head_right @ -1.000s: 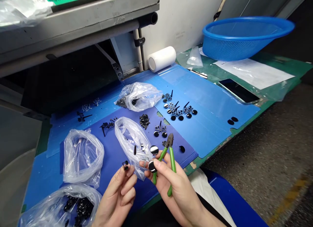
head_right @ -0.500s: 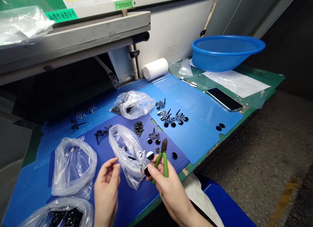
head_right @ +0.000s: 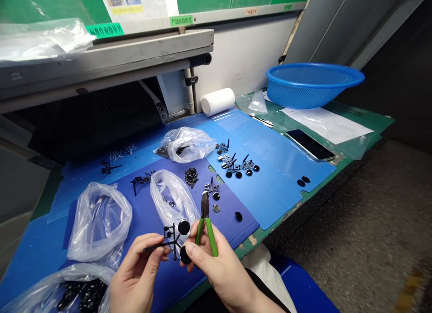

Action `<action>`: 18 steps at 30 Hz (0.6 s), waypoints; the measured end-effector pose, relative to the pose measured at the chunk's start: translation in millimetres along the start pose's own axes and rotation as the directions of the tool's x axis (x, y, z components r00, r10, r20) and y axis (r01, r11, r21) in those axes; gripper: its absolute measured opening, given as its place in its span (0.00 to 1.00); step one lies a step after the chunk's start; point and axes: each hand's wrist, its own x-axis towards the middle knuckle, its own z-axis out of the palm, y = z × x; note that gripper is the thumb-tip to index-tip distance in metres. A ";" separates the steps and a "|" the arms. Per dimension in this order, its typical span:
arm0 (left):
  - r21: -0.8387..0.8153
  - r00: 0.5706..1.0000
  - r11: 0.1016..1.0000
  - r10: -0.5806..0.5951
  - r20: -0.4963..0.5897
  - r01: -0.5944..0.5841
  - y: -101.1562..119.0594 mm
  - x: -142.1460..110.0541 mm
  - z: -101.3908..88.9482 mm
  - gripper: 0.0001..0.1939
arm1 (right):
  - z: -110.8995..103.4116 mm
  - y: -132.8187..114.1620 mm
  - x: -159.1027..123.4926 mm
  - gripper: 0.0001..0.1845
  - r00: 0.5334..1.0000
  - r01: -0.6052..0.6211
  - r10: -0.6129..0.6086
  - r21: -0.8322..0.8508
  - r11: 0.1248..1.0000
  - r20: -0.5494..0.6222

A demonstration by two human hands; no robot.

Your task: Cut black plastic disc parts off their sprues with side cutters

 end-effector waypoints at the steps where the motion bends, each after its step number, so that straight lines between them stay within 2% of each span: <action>1: -0.003 1.000 1.000 0.007 -0.011 -0.007 -0.6 -1.3 0.0 0.02 | -1.1 1.4 -1.3 0.11 1.000 -0.005 0.005 0.017 1.000 0.009; 5: -0.009 0.998 0.999 0.031 -0.053 -0.031 -0.2 -7.3 0.8 0.02 | -4.9 4.7 -6.5 0.10 1.000 -0.010 0.008 0.077 0.997 0.023; 9: -0.008 0.997 0.999 0.047 -0.060 -0.047 1.7 -13.3 0.9 0.02 | -6.7 4.0 -11.3 0.10 0.999 0.008 -0.010 0.066 0.998 0.035; 14: 0.038 0.997 0.997 0.073 -0.017 -0.073 1.4 -17.3 -2.3 0.03 | -7.2 4.0 -15.9 0.10 0.999 0.024 -0.026 0.046 0.999 0.039; 18: 0.107 0.990 0.984 0.139 0.035 -0.142 -0.8 -16.8 -7.1 0.04 | -6.3 3.1 -19.2 0.09 0.999 0.023 -0.024 0.031 0.999 0.032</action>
